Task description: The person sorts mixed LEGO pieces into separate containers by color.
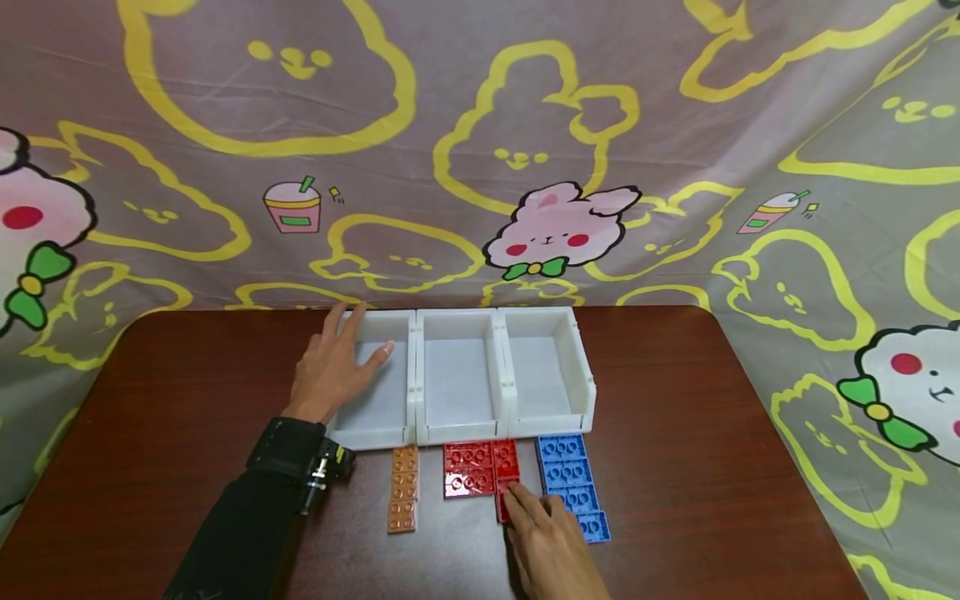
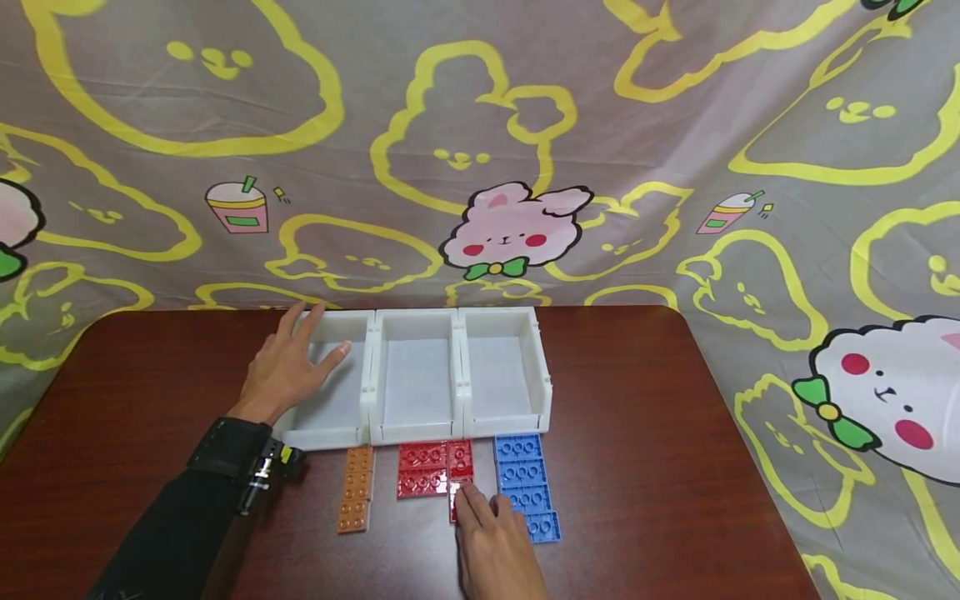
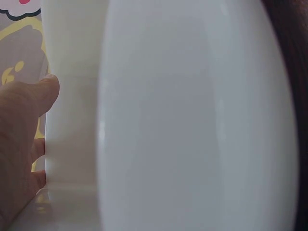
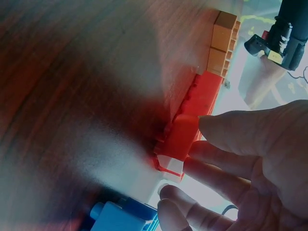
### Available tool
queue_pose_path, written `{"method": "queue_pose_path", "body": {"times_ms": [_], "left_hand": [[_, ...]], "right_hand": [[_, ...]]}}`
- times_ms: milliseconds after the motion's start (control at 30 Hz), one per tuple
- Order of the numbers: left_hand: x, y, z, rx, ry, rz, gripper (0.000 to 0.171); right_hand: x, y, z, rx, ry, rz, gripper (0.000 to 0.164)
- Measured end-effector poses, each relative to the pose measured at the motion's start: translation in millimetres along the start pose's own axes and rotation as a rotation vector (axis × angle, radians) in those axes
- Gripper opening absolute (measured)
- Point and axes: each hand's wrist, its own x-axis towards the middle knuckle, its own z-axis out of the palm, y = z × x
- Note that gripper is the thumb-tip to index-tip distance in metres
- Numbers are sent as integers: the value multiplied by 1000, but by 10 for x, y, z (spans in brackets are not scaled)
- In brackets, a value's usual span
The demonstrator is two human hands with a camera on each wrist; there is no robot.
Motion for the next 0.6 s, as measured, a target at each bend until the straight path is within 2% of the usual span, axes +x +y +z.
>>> {"method": "queue_pose_path", "body": {"times_ms": [300, 433, 500, 600], "left_hand": [[2, -2, -13, -2, -9, -9, 84], [10, -6, -13, -4, -15, -15, 83], [12, -7, -17, -5, -20, -18, 84], [16, -6, -25, -1, -29, -19, 85]], "right_hand": [[1, -12, 16, 18, 50, -14, 46], [26, -41, -53, 89, 62, 13, 42], [56, -38, -121, 135, 109, 24, 40], [157, 43, -246, 200, 268, -8, 41]]}}
